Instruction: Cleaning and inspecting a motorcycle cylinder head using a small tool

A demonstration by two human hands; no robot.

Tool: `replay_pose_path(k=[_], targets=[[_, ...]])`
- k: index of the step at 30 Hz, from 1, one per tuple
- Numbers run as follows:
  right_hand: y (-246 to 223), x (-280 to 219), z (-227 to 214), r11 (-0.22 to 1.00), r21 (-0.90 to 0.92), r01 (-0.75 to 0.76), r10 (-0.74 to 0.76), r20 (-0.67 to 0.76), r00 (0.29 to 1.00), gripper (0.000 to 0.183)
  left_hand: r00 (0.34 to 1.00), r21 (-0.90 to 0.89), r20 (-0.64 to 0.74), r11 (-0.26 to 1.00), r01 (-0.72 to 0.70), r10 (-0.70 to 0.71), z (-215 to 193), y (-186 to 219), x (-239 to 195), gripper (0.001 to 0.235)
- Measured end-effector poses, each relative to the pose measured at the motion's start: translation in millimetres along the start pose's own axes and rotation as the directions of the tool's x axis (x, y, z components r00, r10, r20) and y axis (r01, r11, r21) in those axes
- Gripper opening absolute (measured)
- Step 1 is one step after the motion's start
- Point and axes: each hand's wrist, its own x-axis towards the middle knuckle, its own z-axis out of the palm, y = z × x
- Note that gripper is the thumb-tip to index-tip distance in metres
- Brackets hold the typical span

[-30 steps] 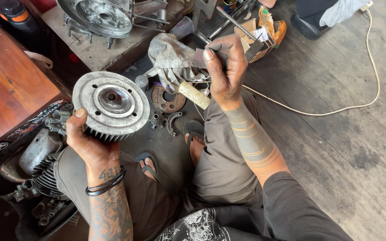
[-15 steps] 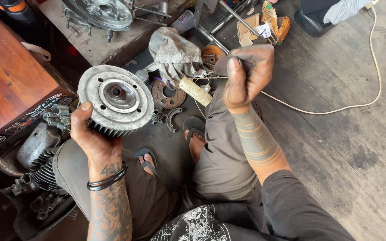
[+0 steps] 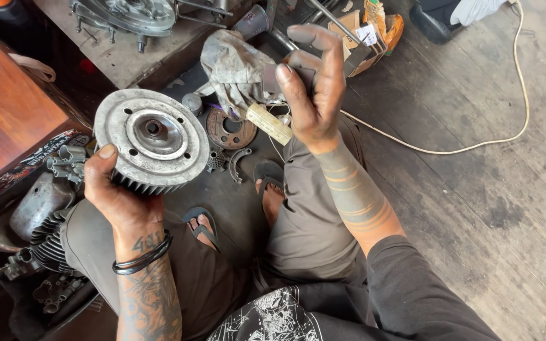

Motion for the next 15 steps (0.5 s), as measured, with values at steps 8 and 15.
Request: replay_pose_path(k=[8, 15], targets=[[-2.5, -5.9, 5.2, 0.998, -0.04, 0.048, -0.047, 0.015, 0.999, 0.032, 1.0, -0.019, -0.023, 1.0, 0.008, -0.008, -1.8, 1.7, -1.3, 0.035], [-2.3, -6.4, 3.2, 0.998, -0.046, 0.046, -0.045, 0.015, 0.999, 0.031, 0.999, 0.009, -0.039, 1.0, 0.001, -0.001, -0.5, 1.8, -2.3, 0.035]])
